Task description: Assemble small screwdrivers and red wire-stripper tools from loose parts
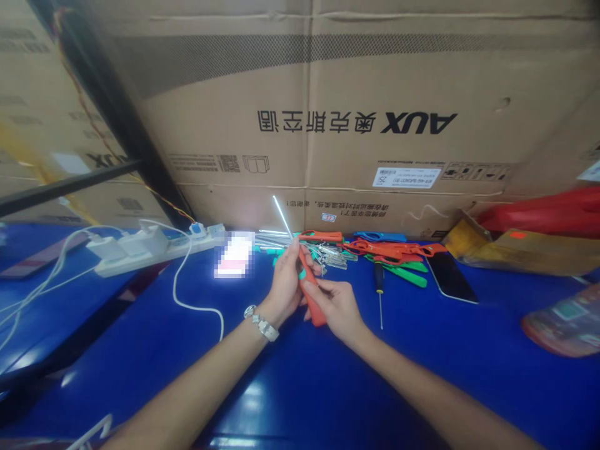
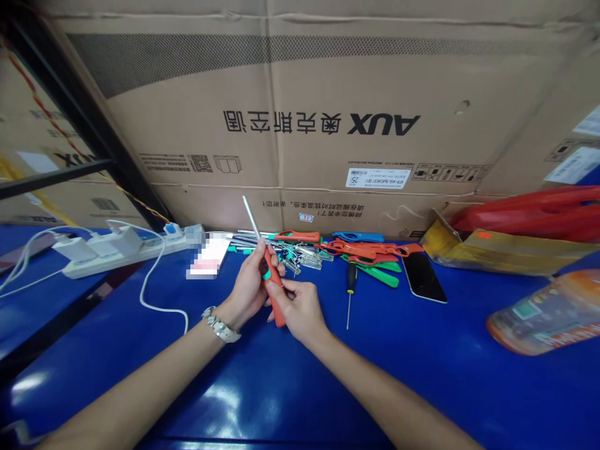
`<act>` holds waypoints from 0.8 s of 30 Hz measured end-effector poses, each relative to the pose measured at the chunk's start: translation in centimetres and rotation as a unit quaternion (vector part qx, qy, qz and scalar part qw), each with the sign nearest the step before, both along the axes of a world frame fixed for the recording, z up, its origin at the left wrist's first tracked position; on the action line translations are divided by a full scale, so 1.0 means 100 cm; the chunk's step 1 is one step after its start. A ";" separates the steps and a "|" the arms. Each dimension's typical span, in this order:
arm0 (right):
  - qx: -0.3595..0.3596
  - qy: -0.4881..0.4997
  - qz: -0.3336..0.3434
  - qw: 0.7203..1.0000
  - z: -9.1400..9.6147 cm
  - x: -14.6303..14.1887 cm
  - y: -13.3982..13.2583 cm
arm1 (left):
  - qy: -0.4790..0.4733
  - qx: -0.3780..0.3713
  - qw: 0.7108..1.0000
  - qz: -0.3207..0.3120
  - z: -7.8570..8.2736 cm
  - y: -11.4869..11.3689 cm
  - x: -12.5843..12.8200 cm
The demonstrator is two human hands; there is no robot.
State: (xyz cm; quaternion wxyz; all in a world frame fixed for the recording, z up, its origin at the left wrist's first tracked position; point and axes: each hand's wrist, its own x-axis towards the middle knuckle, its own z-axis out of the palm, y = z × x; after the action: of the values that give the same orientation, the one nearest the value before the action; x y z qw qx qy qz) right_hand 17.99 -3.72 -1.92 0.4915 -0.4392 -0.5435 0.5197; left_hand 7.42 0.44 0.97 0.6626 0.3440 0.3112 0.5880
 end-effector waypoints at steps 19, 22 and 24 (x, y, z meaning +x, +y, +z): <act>0.138 -0.365 -0.044 0.920 0.007 0.010 0.030 | 0.185 0.034 0.976 -0.109 0.010 0.003 -0.065; 0.141 -0.509 -0.063 0.847 0.017 0.000 0.049 | 0.270 0.045 0.956 -0.110 0.007 0.002 -0.070; 0.153 -0.576 -0.049 0.801 0.022 -0.012 0.057 | 0.323 0.071 0.938 -0.102 0.004 0.002 -0.070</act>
State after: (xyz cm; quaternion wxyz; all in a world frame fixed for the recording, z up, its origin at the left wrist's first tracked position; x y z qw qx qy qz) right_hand 16.80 1.93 0.32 0.1735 -0.6024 -0.7770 0.0563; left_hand 0.41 0.64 1.37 0.5568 0.5914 0.4289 0.3954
